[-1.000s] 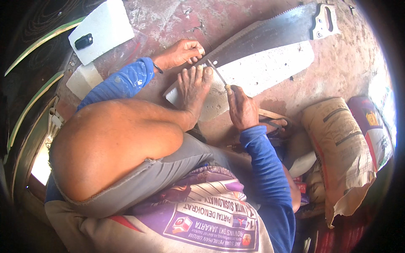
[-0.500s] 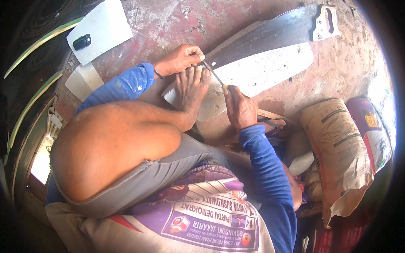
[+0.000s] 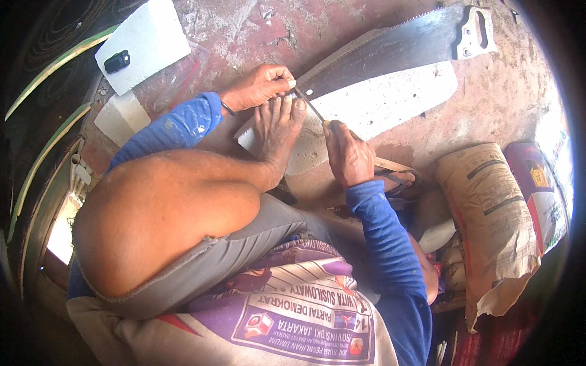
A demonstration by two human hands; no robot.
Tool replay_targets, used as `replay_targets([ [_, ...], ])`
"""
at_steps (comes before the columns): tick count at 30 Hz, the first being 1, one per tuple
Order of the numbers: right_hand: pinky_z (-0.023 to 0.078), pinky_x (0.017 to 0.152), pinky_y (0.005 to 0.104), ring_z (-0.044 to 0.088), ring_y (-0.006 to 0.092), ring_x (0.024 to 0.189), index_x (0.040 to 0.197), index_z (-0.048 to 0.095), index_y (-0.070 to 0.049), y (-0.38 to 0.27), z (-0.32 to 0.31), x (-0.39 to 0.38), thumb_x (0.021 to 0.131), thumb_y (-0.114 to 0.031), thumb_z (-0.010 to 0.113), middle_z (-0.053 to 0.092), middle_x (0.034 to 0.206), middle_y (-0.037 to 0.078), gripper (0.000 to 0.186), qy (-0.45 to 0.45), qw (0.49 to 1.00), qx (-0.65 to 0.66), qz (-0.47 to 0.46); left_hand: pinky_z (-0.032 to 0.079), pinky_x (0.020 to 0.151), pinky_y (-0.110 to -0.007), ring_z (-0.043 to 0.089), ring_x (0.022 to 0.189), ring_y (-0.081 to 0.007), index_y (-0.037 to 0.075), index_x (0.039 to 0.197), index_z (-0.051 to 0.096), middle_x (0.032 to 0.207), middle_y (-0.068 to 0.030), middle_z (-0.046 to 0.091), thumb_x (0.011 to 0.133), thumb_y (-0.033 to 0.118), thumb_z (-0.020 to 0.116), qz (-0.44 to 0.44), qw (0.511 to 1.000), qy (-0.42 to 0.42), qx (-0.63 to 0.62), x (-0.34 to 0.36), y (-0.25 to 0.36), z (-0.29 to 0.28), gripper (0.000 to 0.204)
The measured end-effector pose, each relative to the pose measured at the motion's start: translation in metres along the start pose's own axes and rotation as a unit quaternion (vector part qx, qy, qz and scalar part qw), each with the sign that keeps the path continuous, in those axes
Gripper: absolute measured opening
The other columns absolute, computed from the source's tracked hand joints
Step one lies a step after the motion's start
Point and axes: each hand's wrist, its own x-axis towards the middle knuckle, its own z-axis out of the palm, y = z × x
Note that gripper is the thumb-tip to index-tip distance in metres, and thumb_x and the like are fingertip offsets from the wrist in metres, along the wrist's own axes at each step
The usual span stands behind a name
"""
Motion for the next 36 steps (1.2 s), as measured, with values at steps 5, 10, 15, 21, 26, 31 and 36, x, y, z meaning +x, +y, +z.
replay_targets([
  [5, 0.056, 0.069, 0.0465, 0.072, 0.0383, 0.079, 0.117, 0.063, -0.010, -0.004, 0.006, 0.005, 0.102, -0.028, 0.058, 0.073, 0.086, 0.018, 0.025, -0.016, 1.000, -0.015, -0.006, 0.046, 0.069, -0.025, 0.053, 0.080, -0.0058, 0.006, 0.099, 0.066, 0.085, 0.0026, 0.059, 0.100, 0.028, 0.063, -0.018, 0.999, 0.039, -0.012, 0.002, -0.006, 0.000, 0.022],
  [10, 0.054, 0.064, 0.0498, 0.070, 0.0409, 0.073, 0.112, 0.060, -0.012, -0.017, 0.027, 0.042, 0.101, -0.029, 0.057, 0.071, 0.080, 0.020, 0.020, -0.009, 0.999, -0.022, -0.024, 0.049, 0.068, -0.025, 0.058, 0.080, -0.0080, 0.009, 0.100, 0.065, 0.088, 0.0030, 0.060, 0.099, 0.027, 0.064, -0.052, 0.991, 0.121, -0.037, 0.010, -0.023, -0.026, 0.018],
  [15, 0.054, 0.061, 0.0503, 0.069, 0.0414, 0.067, 0.102, 0.062, -0.008, -0.017, 0.007, 0.040, 0.103, -0.031, 0.056, 0.070, 0.076, 0.021, 0.024, 0.008, 1.000, 0.007, 0.005, 0.049, 0.072, -0.026, 0.057, 0.080, -0.0076, 0.009, 0.098, 0.063, 0.089, 0.0028, 0.060, 0.100, 0.027, 0.063, 0.006, 0.993, 0.105, -0.046, 0.007, 0.002, -0.022, 0.019],
  [21, 0.053, 0.061, 0.0479, 0.069, 0.0402, 0.067, 0.103, 0.067, -0.005, -0.012, 0.003, 0.021, 0.103, -0.031, 0.057, 0.068, 0.069, 0.020, 0.028, 0.008, 1.000, -0.004, 0.008, 0.049, 0.076, -0.027, 0.056, 0.082, -0.0079, 0.007, 0.099, 0.063, 0.089, 0.0021, 0.060, 0.101, 0.028, 0.062, -0.012, 0.997, 0.067, -0.036, 0.002, 0.003, -0.007, 0.021],
  [26, 0.053, 0.062, 0.0480, 0.069, 0.0408, 0.069, 0.103, 0.067, -0.005, -0.003, 0.008, 0.011, 0.102, -0.031, 0.058, 0.069, 0.072, 0.021, 0.027, 0.009, 1.000, 0.012, 0.009, 0.048, 0.076, -0.026, 0.054, 0.083, -0.0073, 0.005, 0.099, 0.063, 0.088, 0.0027, 0.059, 0.102, 0.027, 0.061, -0.027, 0.999, 0.044, -0.016, -0.001, 0.003, 0.000, 0.022],
  [31, 0.054, 0.064, 0.0481, 0.070, 0.0407, 0.072, 0.108, 0.065, -0.005, -0.002, 0.007, 0.001, 0.102, -0.028, 0.059, 0.070, 0.077, 0.022, 0.025, -0.006, 1.000, 0.000, 0.018, 0.047, 0.078, -0.026, 0.052, 0.083, -0.0074, 0.004, 0.100, 0.063, 0.087, 0.0030, 0.058, 0.103, 0.025, 0.059, -0.015, 0.999, 0.029, -0.024, -0.004, 0.000, 0.007, 0.021],
  [36, 0.054, 0.065, 0.0497, 0.070, 0.0418, 0.074, 0.111, 0.063, -0.007, -0.010, 0.007, -0.002, 0.100, -0.024, 0.059, 0.070, 0.084, 0.023, 0.021, 0.015, 1.000, 0.005, 0.007, 0.047, 0.079, -0.026, 0.053, 0.084, -0.0076, 0.004, 0.101, 0.062, 0.089, 0.0023, 0.058, 0.103, 0.025, 0.059, -0.016, 0.998, 0.040, -0.050, -0.004, -0.001, 0.009, 0.021],
])
